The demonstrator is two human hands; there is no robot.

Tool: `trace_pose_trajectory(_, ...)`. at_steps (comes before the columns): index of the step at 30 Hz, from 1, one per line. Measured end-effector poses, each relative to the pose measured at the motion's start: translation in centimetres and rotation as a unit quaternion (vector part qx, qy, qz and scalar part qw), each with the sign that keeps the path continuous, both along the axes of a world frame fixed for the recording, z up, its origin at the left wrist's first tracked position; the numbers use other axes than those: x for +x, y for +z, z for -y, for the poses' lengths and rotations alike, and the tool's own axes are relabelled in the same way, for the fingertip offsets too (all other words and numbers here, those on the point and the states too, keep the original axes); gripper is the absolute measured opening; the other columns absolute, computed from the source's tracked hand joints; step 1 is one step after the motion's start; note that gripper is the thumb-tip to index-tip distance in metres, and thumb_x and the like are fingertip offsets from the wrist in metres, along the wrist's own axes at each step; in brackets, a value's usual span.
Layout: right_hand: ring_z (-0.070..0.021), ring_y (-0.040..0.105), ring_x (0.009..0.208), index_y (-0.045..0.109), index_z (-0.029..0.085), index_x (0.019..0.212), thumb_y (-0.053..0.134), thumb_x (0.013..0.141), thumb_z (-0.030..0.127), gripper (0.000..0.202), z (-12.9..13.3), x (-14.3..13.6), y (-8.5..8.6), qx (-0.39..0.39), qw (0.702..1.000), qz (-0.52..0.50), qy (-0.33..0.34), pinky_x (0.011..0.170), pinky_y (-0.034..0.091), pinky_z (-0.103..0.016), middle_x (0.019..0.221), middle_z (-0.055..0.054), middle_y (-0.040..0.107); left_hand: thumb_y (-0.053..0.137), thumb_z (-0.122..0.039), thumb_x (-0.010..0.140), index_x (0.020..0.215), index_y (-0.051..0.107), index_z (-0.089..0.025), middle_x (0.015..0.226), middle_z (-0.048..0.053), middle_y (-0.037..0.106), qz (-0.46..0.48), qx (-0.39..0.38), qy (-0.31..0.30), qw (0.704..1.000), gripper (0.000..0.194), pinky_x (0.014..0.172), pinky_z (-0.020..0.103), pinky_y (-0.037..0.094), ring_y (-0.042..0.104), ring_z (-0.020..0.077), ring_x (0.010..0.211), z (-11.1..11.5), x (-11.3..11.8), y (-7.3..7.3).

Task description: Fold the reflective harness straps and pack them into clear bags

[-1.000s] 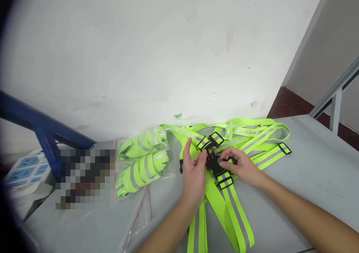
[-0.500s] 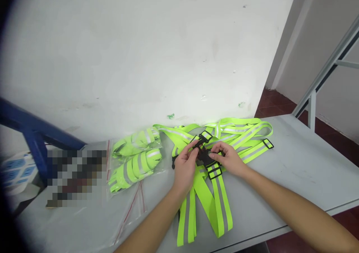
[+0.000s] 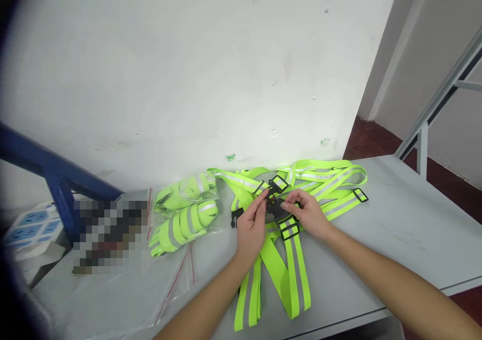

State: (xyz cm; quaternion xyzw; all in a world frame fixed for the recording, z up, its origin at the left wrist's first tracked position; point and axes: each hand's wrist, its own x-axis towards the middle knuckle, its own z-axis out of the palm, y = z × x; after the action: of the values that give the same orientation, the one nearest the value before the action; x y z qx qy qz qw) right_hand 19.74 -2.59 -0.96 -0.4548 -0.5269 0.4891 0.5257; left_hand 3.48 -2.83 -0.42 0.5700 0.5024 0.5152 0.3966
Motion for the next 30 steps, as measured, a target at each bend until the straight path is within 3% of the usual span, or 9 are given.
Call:
trace_pose_trajectory(13, -0.0108, 0.050, 0.064, 0.060, 0.020, 0.081, 0.076, 0.073, 0.042, 0.028, -0.5, 0.5, 0.1, -0.020, 0.996, -0.054, -0.061, 0.061, 0.039, -0.024, 0.068, 0.004, 0.055, 0.047, -0.033, 0.091, 0.131, 0.058, -0.021, 0.112, 0.006, 0.070, 0.026, -0.029, -0.125, 0.991, 0.044, 0.076, 0.033, 0.054, 0.065, 0.0217, 0.091, 0.8, 0.2, -0.2)
trace_pose_trajectory(21, -0.0126, 0.051, 0.066, 0.059, 0.021, 0.080, 0.074, 0.072, 0.047, 0.031, -0.8, 0.3, 0.2, -0.044, 0.994, -0.056, -0.080, 0.062, 0.040, -0.025, 0.070, 0.003, 0.058, 0.053, -0.037, 0.087, 0.127, 0.063, -0.022, 0.082, 0.006, 0.070, 0.036, -0.032, -0.118, 0.992, 0.043, 0.070, 0.033, 0.054, 0.065, 0.0234, 0.085, 0.7, 0.4, 0.1)
trace_pose_trajectory(26, -0.0133, 0.050, 0.067, 0.058, 0.022, 0.087, 0.065, 0.082, 0.048, 0.027, -0.5, 0.5, 0.4, -0.012, 0.999, 0.036, 0.006, 0.064, 0.042, -0.026, 0.070, 0.004, 0.052, 0.061, -0.045, 0.082, 0.117, 0.067, -0.021, 0.069, 0.001, 0.063, 0.041, -0.075, -0.080, 0.993, 0.043, 0.059, 0.027, 0.047, 0.058, 0.0169, 0.065, -0.5, 0.5, 0.3)
trace_pose_trajectory(30, -0.0207, 0.057, 0.101, 0.051, 0.025, 0.118, 0.052, 0.091, 0.047, 0.035, 0.4, 0.7, 0.5, 0.072, 0.981, 0.158, 0.086, 0.087, 0.045, -0.035, 0.106, -0.006, 0.061, 0.065, -0.045, 0.079, 0.105, 0.069, -0.019, 0.076, 0.001, 0.065, 0.122, -0.092, -0.021, 0.988, 0.037, 0.066, 0.025, 0.047, 0.059, 0.0147, 0.070, -1.8, 0.0, 0.0)
